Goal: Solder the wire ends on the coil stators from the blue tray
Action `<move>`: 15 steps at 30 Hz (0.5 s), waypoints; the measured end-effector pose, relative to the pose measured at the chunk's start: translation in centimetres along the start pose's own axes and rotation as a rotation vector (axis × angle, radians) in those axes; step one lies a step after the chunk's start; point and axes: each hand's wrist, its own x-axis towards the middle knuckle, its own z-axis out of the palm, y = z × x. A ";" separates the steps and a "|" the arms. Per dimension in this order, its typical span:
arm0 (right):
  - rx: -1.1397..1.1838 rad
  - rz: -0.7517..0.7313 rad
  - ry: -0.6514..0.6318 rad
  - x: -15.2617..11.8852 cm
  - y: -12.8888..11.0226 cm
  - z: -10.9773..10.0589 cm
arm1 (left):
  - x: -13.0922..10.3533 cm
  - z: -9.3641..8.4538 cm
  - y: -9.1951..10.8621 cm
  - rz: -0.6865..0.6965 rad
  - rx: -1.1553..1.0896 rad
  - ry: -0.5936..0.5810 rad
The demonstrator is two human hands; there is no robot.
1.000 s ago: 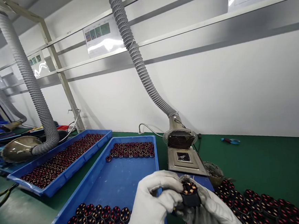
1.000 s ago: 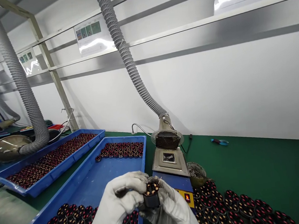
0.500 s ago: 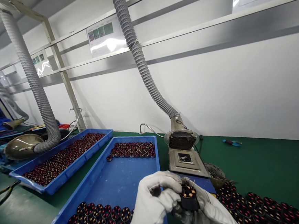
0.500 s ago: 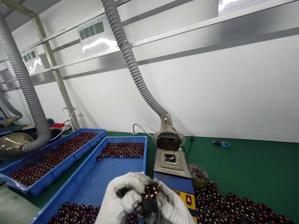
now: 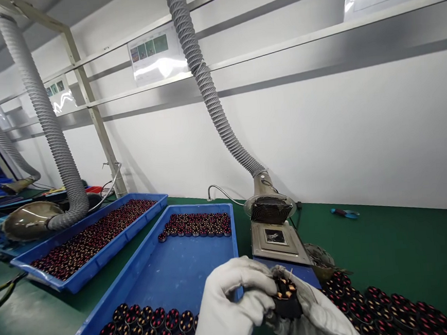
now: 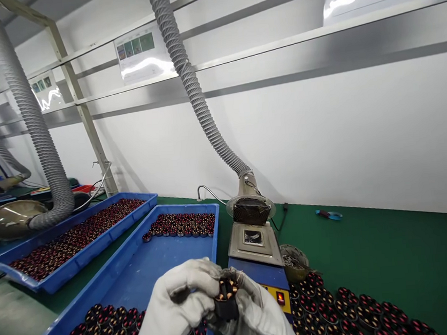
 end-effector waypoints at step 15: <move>-0.010 -0.051 0.076 0.1 -0.2 1.6 | 0.2 -0.6 0.3 0.143 0.214 -0.094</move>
